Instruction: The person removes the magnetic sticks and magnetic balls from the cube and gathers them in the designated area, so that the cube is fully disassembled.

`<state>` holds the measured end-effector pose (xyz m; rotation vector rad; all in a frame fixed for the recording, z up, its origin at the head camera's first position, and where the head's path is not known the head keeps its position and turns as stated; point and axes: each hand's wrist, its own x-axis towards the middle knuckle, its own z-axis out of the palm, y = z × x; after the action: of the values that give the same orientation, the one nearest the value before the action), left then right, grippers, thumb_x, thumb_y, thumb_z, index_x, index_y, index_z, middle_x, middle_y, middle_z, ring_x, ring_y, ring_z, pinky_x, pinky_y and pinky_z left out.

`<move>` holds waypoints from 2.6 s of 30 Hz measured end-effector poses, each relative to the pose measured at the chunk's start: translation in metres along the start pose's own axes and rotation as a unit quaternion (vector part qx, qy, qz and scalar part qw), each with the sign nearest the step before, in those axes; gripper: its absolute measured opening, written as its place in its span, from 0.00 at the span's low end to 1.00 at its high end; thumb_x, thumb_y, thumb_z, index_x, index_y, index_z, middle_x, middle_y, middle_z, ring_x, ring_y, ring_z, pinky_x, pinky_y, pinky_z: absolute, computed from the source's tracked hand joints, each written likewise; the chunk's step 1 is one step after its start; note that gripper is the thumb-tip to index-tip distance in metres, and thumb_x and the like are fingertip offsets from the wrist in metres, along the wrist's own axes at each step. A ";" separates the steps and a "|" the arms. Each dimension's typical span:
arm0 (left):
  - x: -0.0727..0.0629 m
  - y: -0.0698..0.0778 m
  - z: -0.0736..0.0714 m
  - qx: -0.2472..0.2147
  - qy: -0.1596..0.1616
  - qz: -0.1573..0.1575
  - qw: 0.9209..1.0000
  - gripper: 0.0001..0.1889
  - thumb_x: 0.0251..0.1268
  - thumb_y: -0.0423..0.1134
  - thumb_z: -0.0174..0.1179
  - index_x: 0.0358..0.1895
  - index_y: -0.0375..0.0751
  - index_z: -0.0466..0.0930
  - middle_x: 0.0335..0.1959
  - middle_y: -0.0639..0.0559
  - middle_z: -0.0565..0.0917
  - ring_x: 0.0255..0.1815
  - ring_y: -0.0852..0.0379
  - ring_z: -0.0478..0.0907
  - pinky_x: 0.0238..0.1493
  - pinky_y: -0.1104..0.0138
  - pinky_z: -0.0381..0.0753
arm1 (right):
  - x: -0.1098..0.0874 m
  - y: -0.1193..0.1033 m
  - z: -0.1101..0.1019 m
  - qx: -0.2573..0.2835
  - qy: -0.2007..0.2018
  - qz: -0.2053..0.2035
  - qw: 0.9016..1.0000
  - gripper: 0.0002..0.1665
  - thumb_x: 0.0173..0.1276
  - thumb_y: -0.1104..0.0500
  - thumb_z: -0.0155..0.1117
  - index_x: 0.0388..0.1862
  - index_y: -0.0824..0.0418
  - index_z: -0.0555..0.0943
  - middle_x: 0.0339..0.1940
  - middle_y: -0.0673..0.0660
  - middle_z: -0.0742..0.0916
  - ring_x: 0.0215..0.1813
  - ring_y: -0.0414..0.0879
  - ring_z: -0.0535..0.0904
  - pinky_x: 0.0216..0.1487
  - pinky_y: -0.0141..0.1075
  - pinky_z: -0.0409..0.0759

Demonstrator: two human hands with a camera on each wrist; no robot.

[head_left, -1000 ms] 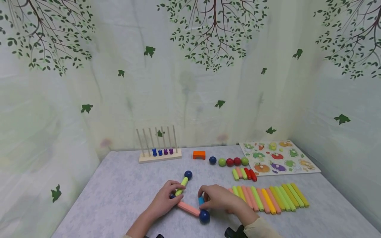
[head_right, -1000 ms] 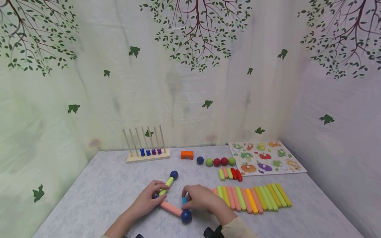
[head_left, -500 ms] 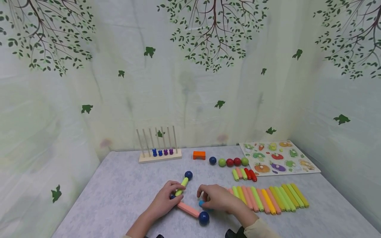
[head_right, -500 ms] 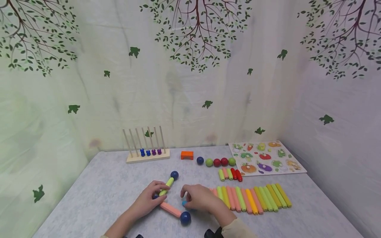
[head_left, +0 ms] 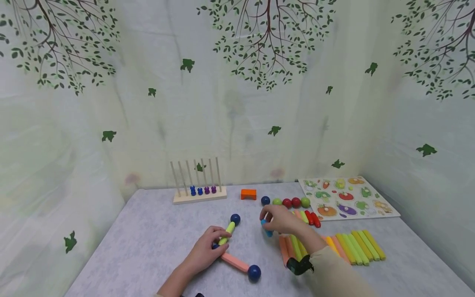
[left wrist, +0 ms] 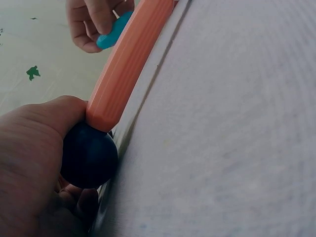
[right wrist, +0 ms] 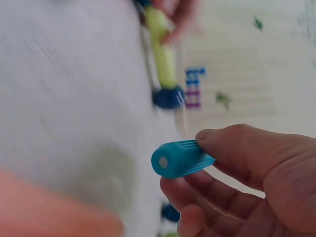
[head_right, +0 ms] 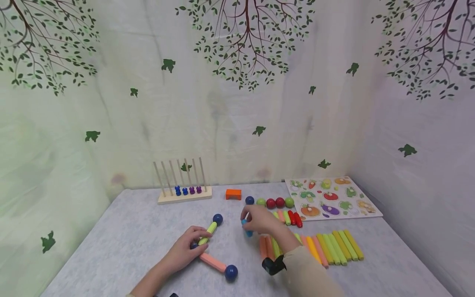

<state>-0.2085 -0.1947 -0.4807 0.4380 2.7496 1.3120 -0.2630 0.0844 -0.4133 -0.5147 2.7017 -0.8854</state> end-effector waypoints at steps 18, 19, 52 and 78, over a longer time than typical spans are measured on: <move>0.001 0.000 0.001 0.004 0.006 0.004 1.000 0.13 0.67 0.45 0.65 0.53 0.54 0.84 0.56 0.51 0.76 0.48 0.57 0.74 0.45 0.67 0.75 | 0.023 0.057 -0.027 -0.038 0.088 0.083 0.992 0.09 0.65 0.61 0.69 0.42 0.60 0.80 0.38 0.55 0.83 0.37 0.47 0.75 0.37 0.38 0.76; 0.001 0.000 0.001 0.005 0.007 0.004 1.000 0.13 0.67 0.45 0.65 0.53 0.54 0.84 0.56 0.51 0.76 0.47 0.57 0.74 0.45 0.68 0.75 | 0.024 0.059 -0.027 -0.038 0.095 0.086 0.991 0.09 0.65 0.61 0.69 0.42 0.60 0.80 0.38 0.55 0.83 0.37 0.47 0.75 0.38 0.38 0.76; -0.007 0.006 -0.025 0.107 -0.117 0.009 0.987 0.10 0.55 0.54 0.73 0.38 0.68 0.83 0.61 0.58 0.65 0.51 0.56 0.73 0.52 0.57 0.77 | -0.006 0.010 -0.002 0.108 0.086 -0.024 0.990 0.07 0.71 0.54 0.65 0.46 0.52 0.84 0.43 0.49 0.85 0.43 0.45 0.78 0.46 0.37 0.81; -0.002 0.004 -0.011 0.109 -0.004 -0.008 0.994 0.07 0.58 0.57 0.70 0.36 0.65 0.85 0.54 0.54 0.67 0.45 0.56 0.72 0.42 0.66 0.73 | -0.017 -0.007 0.037 -0.067 -0.074 -0.068 0.993 0.10 0.62 0.52 0.75 0.41 0.42 0.84 0.33 0.40 0.82 0.36 0.38 0.75 0.42 0.32 0.76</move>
<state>-0.2080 -0.2007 -0.4710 0.4319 2.8949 1.0066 -0.2330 0.0668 -0.4361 -0.7696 2.6263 -0.6727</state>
